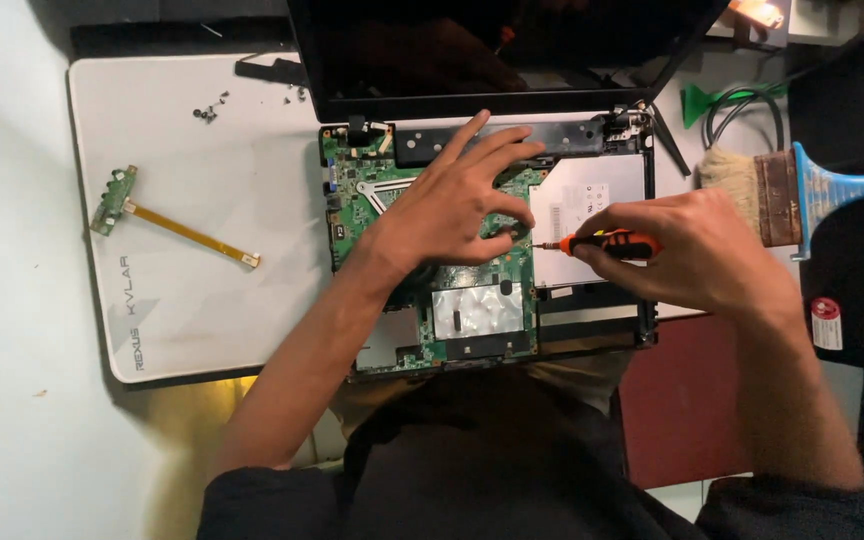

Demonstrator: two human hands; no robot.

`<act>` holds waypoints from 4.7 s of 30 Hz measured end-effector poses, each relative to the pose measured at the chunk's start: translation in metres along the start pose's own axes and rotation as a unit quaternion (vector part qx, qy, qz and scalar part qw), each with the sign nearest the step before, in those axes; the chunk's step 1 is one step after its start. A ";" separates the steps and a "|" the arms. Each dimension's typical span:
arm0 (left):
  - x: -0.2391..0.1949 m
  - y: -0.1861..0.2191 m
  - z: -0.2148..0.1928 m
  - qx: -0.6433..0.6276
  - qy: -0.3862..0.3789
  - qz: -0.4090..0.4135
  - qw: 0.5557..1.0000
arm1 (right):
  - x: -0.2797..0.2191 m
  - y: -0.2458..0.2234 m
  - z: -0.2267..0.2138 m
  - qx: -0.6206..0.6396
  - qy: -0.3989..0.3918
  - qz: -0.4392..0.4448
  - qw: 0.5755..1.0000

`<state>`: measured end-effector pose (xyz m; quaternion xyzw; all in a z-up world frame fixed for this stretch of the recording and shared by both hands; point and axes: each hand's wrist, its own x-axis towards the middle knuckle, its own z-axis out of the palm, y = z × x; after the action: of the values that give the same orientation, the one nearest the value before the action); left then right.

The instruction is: The person uses a screwdriver to remove screws from the laptop chassis and then installs a hard drive into the drive bay, securing it with screws.

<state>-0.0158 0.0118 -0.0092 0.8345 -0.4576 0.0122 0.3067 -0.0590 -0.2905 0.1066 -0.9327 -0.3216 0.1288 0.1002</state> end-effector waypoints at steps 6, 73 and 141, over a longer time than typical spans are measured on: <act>-0.001 0.003 0.000 0.009 0.006 0.001 1.000 | 0.007 -0.015 -0.005 -0.058 0.002 -0.005 0.998; 0.002 0.015 0.009 -0.165 0.045 0.009 0.985 | 0.029 -0.098 -0.055 -0.205 -0.056 -0.013 0.977; 0.003 0.029 -0.008 -0.145 -0.038 0.029 0.988 | 0.026 -0.093 -0.032 -0.311 -0.104 -0.013 0.945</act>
<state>-0.0345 0.0025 0.0130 0.7673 -0.4899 -0.0767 0.4067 -0.0827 -0.2060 0.1577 -0.8948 -0.3662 0.1175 -0.2269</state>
